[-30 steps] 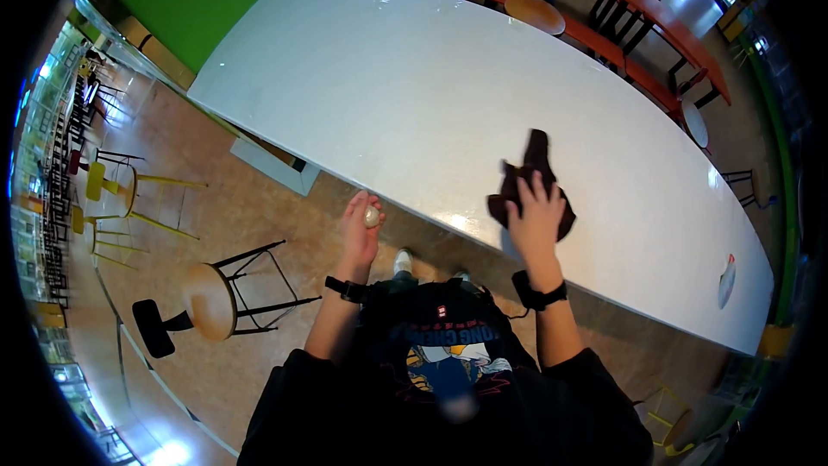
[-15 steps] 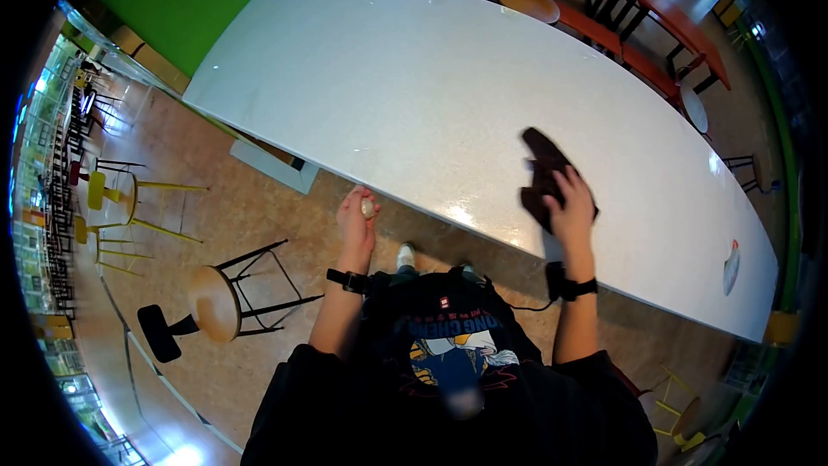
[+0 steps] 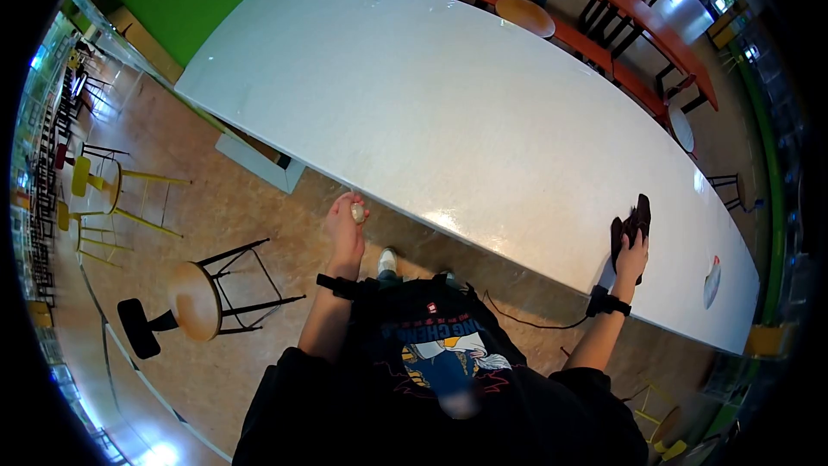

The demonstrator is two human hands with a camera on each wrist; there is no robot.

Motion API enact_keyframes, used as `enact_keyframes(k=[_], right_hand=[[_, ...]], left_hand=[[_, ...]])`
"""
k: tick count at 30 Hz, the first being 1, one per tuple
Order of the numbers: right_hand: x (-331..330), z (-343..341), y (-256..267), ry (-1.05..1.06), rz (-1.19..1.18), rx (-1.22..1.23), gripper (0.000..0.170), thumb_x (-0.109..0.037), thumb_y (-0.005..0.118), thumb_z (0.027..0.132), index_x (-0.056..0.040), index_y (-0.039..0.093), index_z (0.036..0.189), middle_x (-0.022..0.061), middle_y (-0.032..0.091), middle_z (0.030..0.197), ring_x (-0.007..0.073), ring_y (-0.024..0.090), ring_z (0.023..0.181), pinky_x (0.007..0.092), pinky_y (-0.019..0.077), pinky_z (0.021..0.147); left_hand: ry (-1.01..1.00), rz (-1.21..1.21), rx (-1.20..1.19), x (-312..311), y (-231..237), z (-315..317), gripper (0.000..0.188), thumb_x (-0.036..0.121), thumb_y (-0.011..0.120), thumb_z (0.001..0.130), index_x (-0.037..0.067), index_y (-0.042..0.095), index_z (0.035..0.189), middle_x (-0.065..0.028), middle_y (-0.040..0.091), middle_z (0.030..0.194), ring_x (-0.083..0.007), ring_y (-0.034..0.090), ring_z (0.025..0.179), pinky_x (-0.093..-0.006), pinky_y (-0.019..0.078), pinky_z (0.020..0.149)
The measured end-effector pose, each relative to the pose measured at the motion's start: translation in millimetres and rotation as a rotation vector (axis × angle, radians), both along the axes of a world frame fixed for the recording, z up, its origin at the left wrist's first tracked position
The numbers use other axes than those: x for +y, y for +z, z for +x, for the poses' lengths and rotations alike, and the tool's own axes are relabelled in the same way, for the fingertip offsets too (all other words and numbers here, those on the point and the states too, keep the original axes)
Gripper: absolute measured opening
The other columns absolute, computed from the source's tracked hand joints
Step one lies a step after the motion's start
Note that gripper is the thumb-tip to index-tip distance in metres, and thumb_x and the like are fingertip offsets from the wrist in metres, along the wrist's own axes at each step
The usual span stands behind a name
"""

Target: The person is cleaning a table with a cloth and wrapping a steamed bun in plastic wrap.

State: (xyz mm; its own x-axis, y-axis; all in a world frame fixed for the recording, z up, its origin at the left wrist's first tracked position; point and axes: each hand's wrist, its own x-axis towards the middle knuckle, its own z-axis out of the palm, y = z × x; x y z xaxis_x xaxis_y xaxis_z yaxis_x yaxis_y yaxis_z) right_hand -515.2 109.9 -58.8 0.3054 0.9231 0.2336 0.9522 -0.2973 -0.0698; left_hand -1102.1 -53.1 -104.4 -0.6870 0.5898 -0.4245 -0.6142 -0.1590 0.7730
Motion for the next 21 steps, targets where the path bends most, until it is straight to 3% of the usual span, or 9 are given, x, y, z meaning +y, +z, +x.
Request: enact_keyframes(k=[1,11,13,19,21], right_hand=[[0.3,-0.1,-2.5,-0.015,-0.011,-0.032,0.052,-0.041,0.056,0.094,-0.0154,0.050,0.139,0.0169,0.044,0.144,0.0389,0.047,0.126,0.0459,0.0400,0.104],[-0.9,1.2,-5.0,-0.013,-0.020,-0.019,0.053,-0.043,0.054,0.095,-0.0168,0.048,0.141,0.0153,0.044,0.146,0.0399,0.045,0.127,0.0471,0.0395,0.105],[-0.7,0.1,-4.6,-0.020,-0.018,-0.027,0.053,-0.043,0.054,0.095,-0.0167,0.048,0.140,0.0155,0.044,0.145,0.0402,0.045,0.127,0.0471,0.0395,0.105],[-3.5,1.8,-6.7,0.023,0.025,-0.013,0.052,-0.043,0.053,0.095,-0.0165,0.048,0.140,0.0158,0.044,0.145,0.0401,0.045,0.126,0.0471,0.0392,0.105],[-4.1,1.0,-6.3,0.013,0.017,-0.017,0.053,-0.043,0.053,0.095,-0.0165,0.048,0.140,0.0157,0.043,0.146,0.0399,0.045,0.127,0.0468,0.0389,0.105]], left_hand=[[-0.015,0.024,-0.003,-1.9,0.3,-0.6,0.012,0.014,0.056,0.093,0.004,0.062,0.097,-0.0040,0.062,0.086,-0.0127,0.060,0.079,-0.0284,0.0516,0.064],[0.042,0.005,0.151,-6.1,15.2,0.7,0.010,0.013,0.054,0.093,0.006,0.060,0.094,-0.0063,0.064,0.093,-0.0130,0.059,0.082,-0.0288,0.0517,0.068],[0.112,0.003,0.016,-7.5,19.3,0.4,0.015,0.015,0.054,0.094,0.004,0.061,0.101,-0.0073,0.064,0.099,-0.0133,0.059,0.085,-0.0294,0.0520,0.070],[0.045,-0.053,0.043,-5.4,24.0,2.8,0.034,0.019,0.058,0.095,0.003,0.057,0.125,-0.0063,0.063,0.108,-0.0133,0.060,0.086,-0.0272,0.0526,0.069],[0.033,-0.046,0.037,-6.1,24.6,3.7,0.036,0.019,0.059,0.095,0.002,0.057,0.127,-0.0059,0.063,0.107,-0.0125,0.060,0.086,-0.0269,0.0523,0.070]])
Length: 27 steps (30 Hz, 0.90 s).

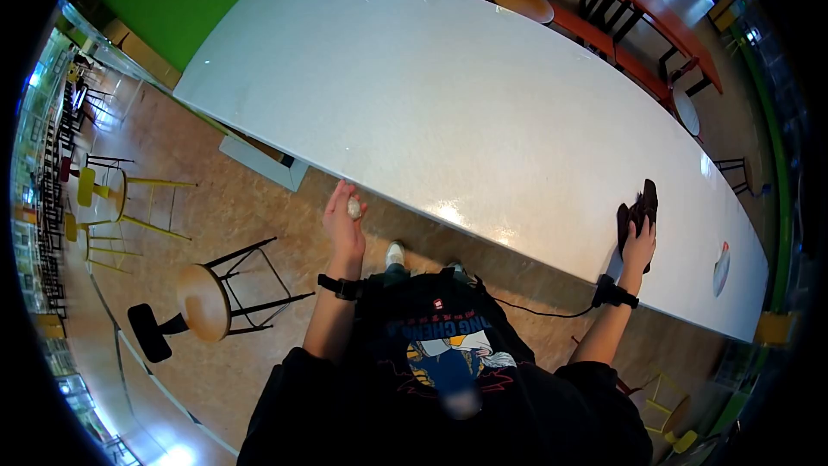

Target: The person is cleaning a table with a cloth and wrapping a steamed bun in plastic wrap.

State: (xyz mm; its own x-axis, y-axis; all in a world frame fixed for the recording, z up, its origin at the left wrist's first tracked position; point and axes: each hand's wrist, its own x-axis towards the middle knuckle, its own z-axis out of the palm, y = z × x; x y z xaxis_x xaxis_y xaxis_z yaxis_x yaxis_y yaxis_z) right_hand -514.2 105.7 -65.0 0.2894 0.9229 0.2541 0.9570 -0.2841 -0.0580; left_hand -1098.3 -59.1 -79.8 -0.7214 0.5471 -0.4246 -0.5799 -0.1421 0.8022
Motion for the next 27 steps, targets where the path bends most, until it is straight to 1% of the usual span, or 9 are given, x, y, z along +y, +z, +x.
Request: enact_keyframes(k=[2,11,13,14,15,17,18,20,27], right_hand=[[-0.2,-3.7,2.4,-0.007,-0.003,-0.003,0.053,-0.043,0.053,0.095,-0.0165,0.048,0.141,0.0156,0.043,0.146,0.0397,0.045,0.127,0.0465,0.0386,0.105],[-1.2,-10.6,16.0,0.027,0.044,0.062,0.053,-0.036,0.060,0.093,-0.0126,0.048,0.139,0.0194,0.038,0.149,0.0409,0.041,0.131,0.0481,0.0357,0.108],[-10.3,-38.5,35.8,0.089,0.396,0.080,0.051,-0.031,0.062,0.091,-0.0093,0.052,0.136,0.0208,0.033,0.152,0.0422,0.038,0.133,0.0490,0.0328,0.110],[-15.1,-58.7,51.3,0.153,0.470,0.080,0.040,-0.019,0.061,0.092,-0.0046,0.057,0.129,0.0187,0.035,0.151,0.0363,0.043,0.132,0.0450,0.0365,0.108],[-16.4,-74.1,55.4,0.173,0.465,0.076,0.040,-0.019,0.061,0.092,-0.0046,0.057,0.129,0.0187,0.035,0.151,0.0363,0.043,0.132,0.0450,0.0365,0.108],[-16.2,-105.9,61.9,0.439,0.462,0.837,0.031,-0.007,0.061,0.091,0.0000,0.059,0.121,0.0161,0.040,0.147,0.0278,0.049,0.127,0.0385,0.0421,0.103],[-22.4,-134.0,68.6,0.435,0.438,0.876,0.027,0.002,0.059,0.090,0.0022,0.060,0.117,0.0133,0.049,0.139,0.0214,0.053,0.120,0.0328,0.0453,0.097],[-39.2,-194.1,90.5,0.612,0.275,0.831,0.023,-0.001,0.060,0.089,0.0001,0.064,0.111,0.0131,0.064,0.120,0.0230,0.059,0.114,0.0342,0.0451,0.097],[-82.4,-356.5,86.8,1.278,-0.308,0.944,0.018,-0.009,0.065,0.086,-0.0024,0.068,0.103,0.0145,0.066,0.113,0.0301,0.064,0.104,0.0348,0.0507,0.089]], left_hand=[[-0.009,0.012,-0.005,1.6,1.3,-0.7,0.037,0.019,0.059,0.095,0.002,0.056,0.128,-0.0055,0.063,0.107,-0.0118,0.060,0.087,-0.0267,0.0521,0.070],[-0.016,0.124,-0.227,5.9,-6.0,-14.1,0.011,0.014,0.061,0.093,0.005,0.062,0.099,-0.0026,0.064,0.088,-0.0117,0.061,0.075,-0.0252,0.0519,0.065],[-0.118,0.088,-0.237,2.5,-9.4,-18.4,0.011,0.014,0.062,0.092,0.005,0.063,0.099,-0.0033,0.064,0.086,-0.0117,0.061,0.074,-0.0249,0.0522,0.062],[-0.099,0.088,-0.245,0.9,-10.9,-19.1,0.011,0.014,0.062,0.092,0.005,0.063,0.099,-0.0033,0.064,0.086,-0.0117,0.061,0.074,-0.0249,0.0522,0.062],[-0.140,0.068,-0.201,0.1,-12.3,-20.7,0.013,0.014,0.062,0.091,0.005,0.063,0.099,-0.0034,0.064,0.086,-0.0117,0.061,0.075,-0.0248,0.0523,0.062],[-0.162,0.051,-0.165,0.7,-11.7,-21.4,0.014,0.015,0.063,0.091,0.004,0.063,0.100,-0.0035,0.064,0.085,-0.0117,0.061,0.075,-0.0248,0.0524,0.062],[-0.176,0.014,-0.124,0.9,-7.1,-20.5,0.015,0.015,0.063,0.091,0.003,0.063,0.099,-0.0035,0.064,0.085,-0.0114,0.061,0.075,-0.0245,0.0519,0.062],[-0.168,-0.017,-0.093,1.4,-2.5,-19.7,0.016,0.016,0.063,0.090,0.003,0.063,0.099,-0.0035,0.064,0.085,-0.0112,0.061,0.075,-0.0241,0.0514,0.062],[-0.241,-0.094,0.123,5.5,-11.5,-18.1,0.014,0.017,0.060,0.091,0.005,0.065,0.094,-0.0015,0.064,0.086,-0.0097,0.061,0.076,-0.0256,0.0517,0.065]])
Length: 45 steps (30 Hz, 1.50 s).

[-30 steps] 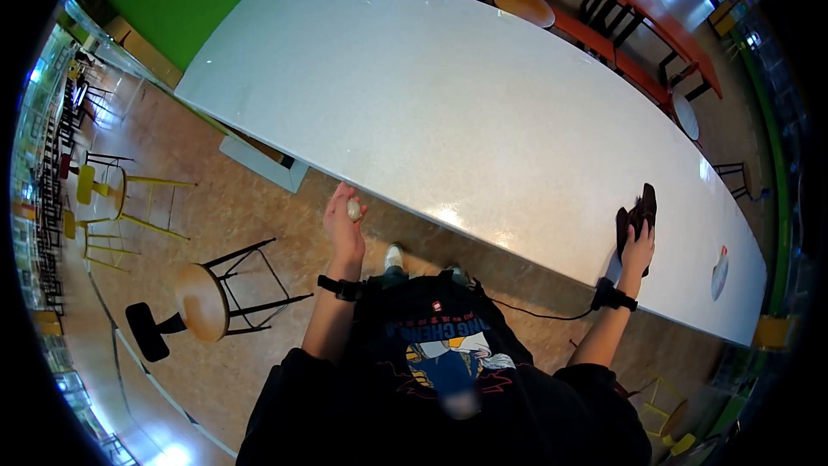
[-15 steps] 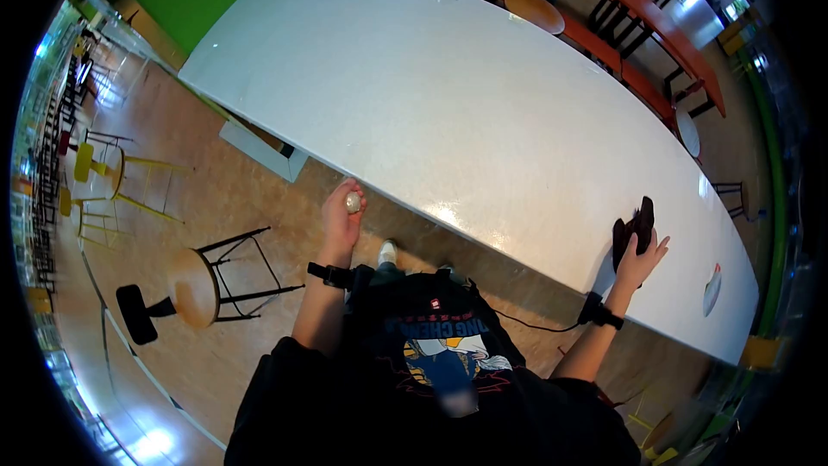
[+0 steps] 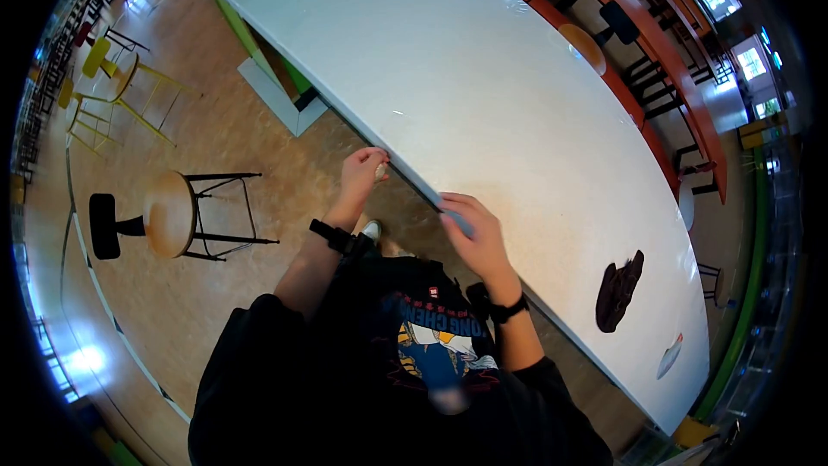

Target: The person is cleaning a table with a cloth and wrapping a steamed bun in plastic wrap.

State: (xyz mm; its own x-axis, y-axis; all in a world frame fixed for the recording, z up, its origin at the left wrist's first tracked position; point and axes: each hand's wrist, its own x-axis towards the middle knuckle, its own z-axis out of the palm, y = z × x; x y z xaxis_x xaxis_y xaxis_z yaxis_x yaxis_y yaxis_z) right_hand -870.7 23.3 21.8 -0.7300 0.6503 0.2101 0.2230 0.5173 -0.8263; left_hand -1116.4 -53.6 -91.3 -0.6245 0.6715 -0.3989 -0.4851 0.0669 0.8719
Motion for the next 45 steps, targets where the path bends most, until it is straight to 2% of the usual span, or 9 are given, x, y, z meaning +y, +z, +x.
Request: enact_keyframes(k=[6,11,17,22,28,32,34,38,45], right_hand=[[1.6,-70.0,-15.9,0.189,0.147,-0.039,0.017,-0.008,0.064,0.084,-0.0033,0.068,0.100,0.0134,0.065,0.109,0.0312,0.062,0.101,0.0365,0.0518,0.085],[30.4,-100.5,-16.3,0.038,0.293,-0.076,0.023,-0.006,0.065,0.080,-0.0021,0.067,0.103,0.0132,0.065,0.109,0.0318,0.061,0.101,0.0382,0.0504,0.088],[41.3,-123.5,-17.7,0.030,0.292,-0.127,0.028,-0.005,0.066,0.078,-0.0022,0.067,0.105,0.0130,0.063,0.115,0.0315,0.056,0.109,0.0381,0.0480,0.093],[34.0,-128.6,-20.7,0.064,0.307,-0.143,0.031,-0.003,0.068,0.076,-0.0026,0.067,0.107,0.0119,0.061,0.119,0.0313,0.053,0.112,0.0380,0.0475,0.094],[32.8,-127.4,-24.0,0.064,0.287,-0.089,0.026,-0.003,0.067,0.076,-0.0023,0.069,0.101,0.0117,0.063,0.116,0.0308,0.055,0.110,0.0377,0.0475,0.094],[36.7,-125.9,-25.8,0.033,0.273,-0.069,0.024,-0.004,0.067,0.076,-0.0019,0.070,0.099,0.0118,0.064,0.115,0.0309,0.056,0.109,0.0378,0.0479,0.093],[38.5,-123.9,-25.9,0.018,0.271,-0.056,0.024,-0.004,0.067,0.076,-0.0019,0.070,0.099,0.0118,0.064,0.114,0.0310,0.057,0.109,0.0379,0.0480,0.093],[39.6,-121.5,-25.4,-0.011,0.273,-0.045,0.022,-0.005,0.066,0.077,-0.0018,0.070,0.099,0.0120,0.065,0.114,0.0308,0.057,0.108,0.0379,0.0482,0.093],[37.6,-116.2,-29.0,-0.026,0.195,-0.058,0.021,-0.006,0.065,0.080,-0.0013,0.070,0.100,0.0123,0.064,0.114,0.0304,0.057,0.108,0.0368,0.0490,0.090]], left_hand=[[0.033,0.049,0.069,5.0,-11.2,1.9,0.013,0.013,0.057,0.090,0.004,0.066,0.089,-0.0023,0.065,0.085,-0.0099,0.060,0.077,-0.0264,0.0515,0.065],[0.053,0.048,0.078,1.0,-9.3,3.3,0.014,0.012,0.056,0.090,0.002,0.066,0.088,-0.0041,0.065,0.087,-0.0105,0.060,0.079,-0.0274,0.0515,0.065],[0.087,0.129,0.065,-1.5,7.1,3.6,0.014,0.013,0.057,0.090,0.002,0.066,0.091,-0.0057,0.067,0.090,-0.0109,0.060,0.079,-0.0279,0.0521,0.065],[0.132,0.033,-0.153,-4.9,12.9,5.3,0.021,0.024,0.056,0.093,0.005,0.064,0.097,-0.0041,0.066,0.089,-0.0105,0.061,0.076,-0.0275,0.0515,0.060],[-0.106,-0.014,-0.067,0.8,-2.3,4.4,0.037,0.044,0.057,0.095,0.007,0.062,0.094,-0.0009,0.063,0.084,-0.0092,0.060,0.073,-0.0257,0.0504,0.059],[-0.125,0.090,-0.088,-1.0,-13.1,5.7,0.038,0.046,0.058,0.095,0.008,0.062,0.095,-0.0006,0.062,0.084,-0.0090,0.059,0.073,-0.0253,0.0505,0.059],[-0.046,-0.001,-0.145,-1.5,-13.4,8.0,0.031,0.039,0.061,0.094,0.008,0.062,0.095,-0.0006,0.063,0.085,-0.0090,0.059,0.074,-0.0250,0.0507,0.060],[-0.016,0.076,-0.133,-1.3,-14.6,10.3,0.022,0.029,0.064,0.093,0.008,0.062,0.097,-0.0011,0.063,0.086,-0.0092,0.060,0.075,-0.0250,0.0509,0.060],[0.000,0.107,-0.079,0.0,-14.5,10.6,0.012,0.015,0.056,0.091,0.005,0.062,0.094,-0.0022,0.062,0.086,-0.0102,0.058,0.076,-0.0257,0.0502,0.061]])
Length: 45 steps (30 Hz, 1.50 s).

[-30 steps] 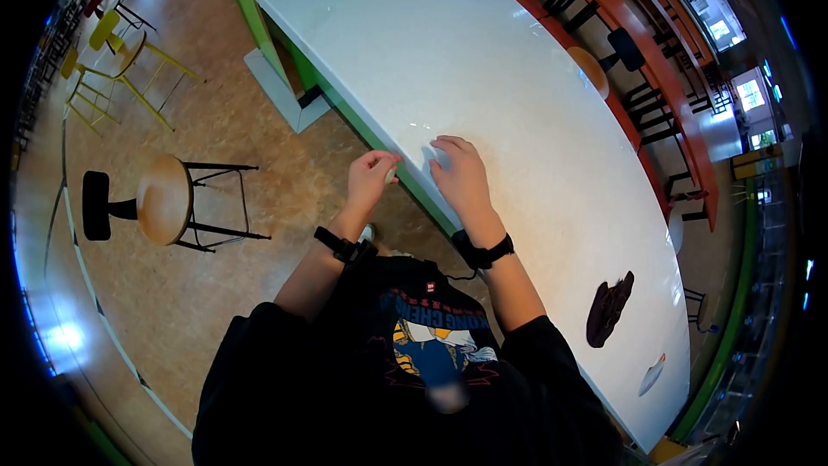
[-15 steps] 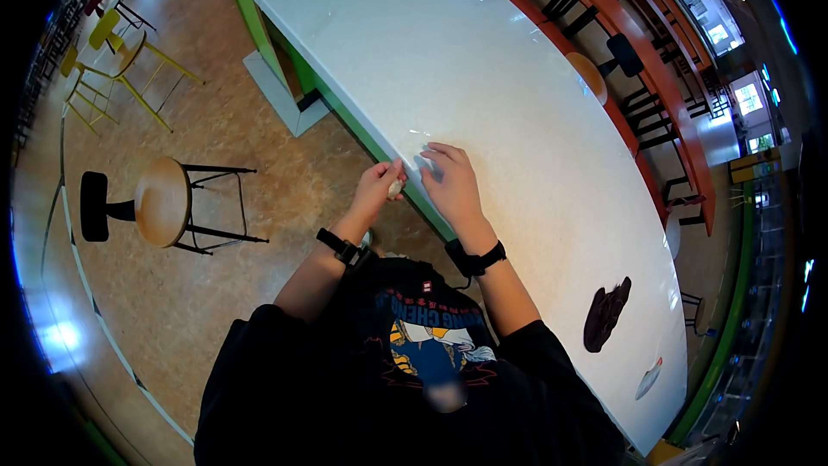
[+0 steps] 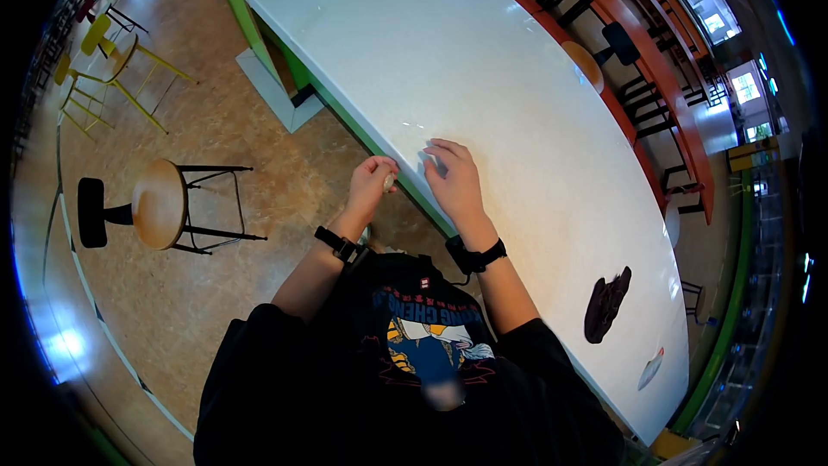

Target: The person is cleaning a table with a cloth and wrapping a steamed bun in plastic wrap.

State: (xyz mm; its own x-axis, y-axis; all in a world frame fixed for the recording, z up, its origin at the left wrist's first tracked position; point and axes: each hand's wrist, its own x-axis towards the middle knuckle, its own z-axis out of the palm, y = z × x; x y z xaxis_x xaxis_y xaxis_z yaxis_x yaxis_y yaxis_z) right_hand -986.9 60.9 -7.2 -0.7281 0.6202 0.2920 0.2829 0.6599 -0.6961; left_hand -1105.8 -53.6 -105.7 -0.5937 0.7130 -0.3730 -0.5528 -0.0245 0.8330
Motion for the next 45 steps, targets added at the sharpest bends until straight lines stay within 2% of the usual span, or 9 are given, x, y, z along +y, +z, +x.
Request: enact_keyframes(k=[5,10,14,16,25,29,37,43,45], right_hand=[[-2.4,2.3,2.4,-0.011,-0.074,-0.016,0.021,-0.007,0.065,0.081,-0.0012,0.069,0.100,0.0125,0.064,0.115,0.0301,0.058,0.107,0.0358,0.0507,0.086],[-2.7,4.6,1.8,-0.012,-0.067,0.002,0.020,-0.007,0.065,0.081,-0.0015,0.070,0.100,0.0129,0.064,0.115,0.0300,0.059,0.106,0.0360,0.0509,0.086],[-3.8,4.3,2.3,0.006,-0.058,0.039,0.020,-0.007,0.065,0.081,-0.0015,0.070,0.099,0.0132,0.064,0.114,0.0301,0.059,0.106,0.0366,0.0503,0.087],[-3.7,4.2,0.6,0.009,-0.067,0.044,0.020,-0.007,0.065,0.081,-0.0014,0.070,0.099,0.0133,0.064,0.114,0.0302,0.058,0.106,0.0369,0.0500,0.088],[6.0,-6.2,3.2,0.014,0.103,0.046,0.019,-0.007,0.065,0.081,-0.0006,0.069,0.099,0.0141,0.064,0.112,0.0316,0.058,0.107,0.0382,0.0479,0.092],[11.3,-8.0,4.9,0.003,0.099,0.032,0.020,-0.007,0.064,0.081,-0.0007,0.069,0.100,0.0140,0.064,0.113,0.0317,0.058,0.107,0.0385,0.0476,0.093],[24.5,-18.9,6.1,0.034,0.130,-0.001,0.023,-0.006,0.064,0.082,-0.0016,0.068,0.103,0.0133,0.065,0.113,0.0316,0.059,0.107,0.0376,0.0485,0.092],[33.3,-34.4,7.7,0.094,0.097,-0.042,0.027,0.001,0.061,0.080,-0.0027,0.066,0.106,0.0134,0.064,0.112,0.0319,0.058,0.106,0.0385,0.0480,0.092],[35.1,-39.5,7.5,0.107,0.130,-0.011,0.027,0.000,0.061,0.079,-0.0020,0.066,0.106,0.0165,0.065,0.109,0.0339,0.061,0.102,0.0382,0.0492,0.089]], left_hand=[[0.026,-0.061,0.024,0.6,0.9,1.2,0.012,0.016,0.056,0.092,0.005,0.061,0.090,-0.0023,0.062,0.087,-0.0106,0.058,0.076,-0.0260,0.0508,0.062],[0.156,-0.056,-0.024,-0.6,4.4,5.3,0.015,0.015,0.057,0.092,0.003,0.065,0.098,-0.0020,0.063,0.090,-0.0099,0.058,0.078,-0.0260,0.0511,0.062],[0.136,-0.057,0.005,-1.7,10.3,5.2,0.020,0.014,0.058,0.091,0.002,0.066,0.105,-0.0038,0.066,0.093,-0.0111,0.059,0.080,-0.0270,0.0518,0.063],[0.139,-0.029,-0.020,-2.1,12.7,5.8,0.017,0.015,0.061,0.090,0.002,0.069,0.097,-0.0022,0.065,0.090,-0.0095,0.059,0.081,-0.0260,0.0513,0.064],[0.160,-0.038,-0.016,3.0,11.7,6.1,0.017,0.015,0.060,0.089,0.001,0.067,0.095,-0.0027,0.064,0.086,-0.0096,0.058,0.073,-0.0253,0.0506,0.064],[0.140,-0.051,0.017,2.6,4.2,5.6,0.017,0.014,0.058,0.091,0.002,0.066,0.100,-0.0028,0.066,0.090,-0.0098,0.060,0.079,-0.0259,0.0522,0.065],[0.182,-0.004,0.016,0.4,17.1,7.5,0.012,0.012,0.056,0.090,0.003,0.064,0.090,-0.0007,0.060,0.082,-0.0081,0.056,0.071,-0.0250,0.0497,0.064],[0.174,0.000,0.056,-1.5,16.8,6.2,0.013,0.012,0.055,0.090,0.004,0.065,0.092,-0.0014,0.064,0.086,-0.0086,0.059,0.078,-0.0263,0.0508,0.066],[0.175,-0.001,0.062,-2.4,18.6,6.5,0.013,0.012,0.056,0.090,0.004,0.065,0.092,-0.0015,0.064,0.087,-0.0086,0.058,0.079,-0.0266,0.0507,0.067]])
